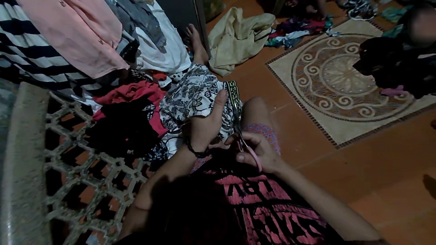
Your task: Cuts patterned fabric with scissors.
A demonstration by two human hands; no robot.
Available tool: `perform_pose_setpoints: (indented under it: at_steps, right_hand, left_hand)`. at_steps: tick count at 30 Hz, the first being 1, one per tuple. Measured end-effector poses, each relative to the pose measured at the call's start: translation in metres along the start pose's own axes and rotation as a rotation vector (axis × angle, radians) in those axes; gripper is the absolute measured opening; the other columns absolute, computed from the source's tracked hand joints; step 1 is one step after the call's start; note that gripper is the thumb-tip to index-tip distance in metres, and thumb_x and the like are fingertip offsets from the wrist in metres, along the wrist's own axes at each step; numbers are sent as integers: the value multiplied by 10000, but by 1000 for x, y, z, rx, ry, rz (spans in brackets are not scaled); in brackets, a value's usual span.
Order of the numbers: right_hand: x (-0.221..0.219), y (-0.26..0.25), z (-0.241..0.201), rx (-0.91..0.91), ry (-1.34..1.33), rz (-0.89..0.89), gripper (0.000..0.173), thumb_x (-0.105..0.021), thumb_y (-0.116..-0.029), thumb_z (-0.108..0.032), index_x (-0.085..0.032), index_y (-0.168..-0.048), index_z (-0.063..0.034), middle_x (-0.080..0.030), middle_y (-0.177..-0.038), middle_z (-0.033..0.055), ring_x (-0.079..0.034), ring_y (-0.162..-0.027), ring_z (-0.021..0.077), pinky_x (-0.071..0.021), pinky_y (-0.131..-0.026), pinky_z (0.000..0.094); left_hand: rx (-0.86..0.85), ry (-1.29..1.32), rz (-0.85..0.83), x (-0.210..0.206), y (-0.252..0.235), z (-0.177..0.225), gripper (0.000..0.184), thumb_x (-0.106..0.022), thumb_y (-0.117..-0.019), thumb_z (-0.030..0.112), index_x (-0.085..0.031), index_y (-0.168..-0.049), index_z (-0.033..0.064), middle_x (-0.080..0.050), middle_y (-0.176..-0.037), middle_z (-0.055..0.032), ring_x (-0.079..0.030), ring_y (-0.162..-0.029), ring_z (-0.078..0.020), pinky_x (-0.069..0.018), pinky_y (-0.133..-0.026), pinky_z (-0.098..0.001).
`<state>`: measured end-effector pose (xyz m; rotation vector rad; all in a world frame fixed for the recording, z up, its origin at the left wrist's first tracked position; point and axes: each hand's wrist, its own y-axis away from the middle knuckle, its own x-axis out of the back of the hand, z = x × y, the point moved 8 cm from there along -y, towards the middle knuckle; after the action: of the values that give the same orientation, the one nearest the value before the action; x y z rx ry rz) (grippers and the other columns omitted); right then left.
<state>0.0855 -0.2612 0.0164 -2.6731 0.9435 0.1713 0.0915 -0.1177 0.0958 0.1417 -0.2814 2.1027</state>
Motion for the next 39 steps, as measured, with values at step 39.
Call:
perform_pose_setpoints:
  at_steps: [39]
  right_hand:
    - [8,9,5,-33,-9,131,320,-720,-936,-413,-696,-1043,-112,-683,-844,-126,-616,-707,-50,-534,-627,153]
  left_hand:
    - [-251,-145,-17,-16,8,9,316,-659,-999,184,-637,-1190,-67,-694,-1089,-84,-640,-1053,-10,-518,-978,-216]
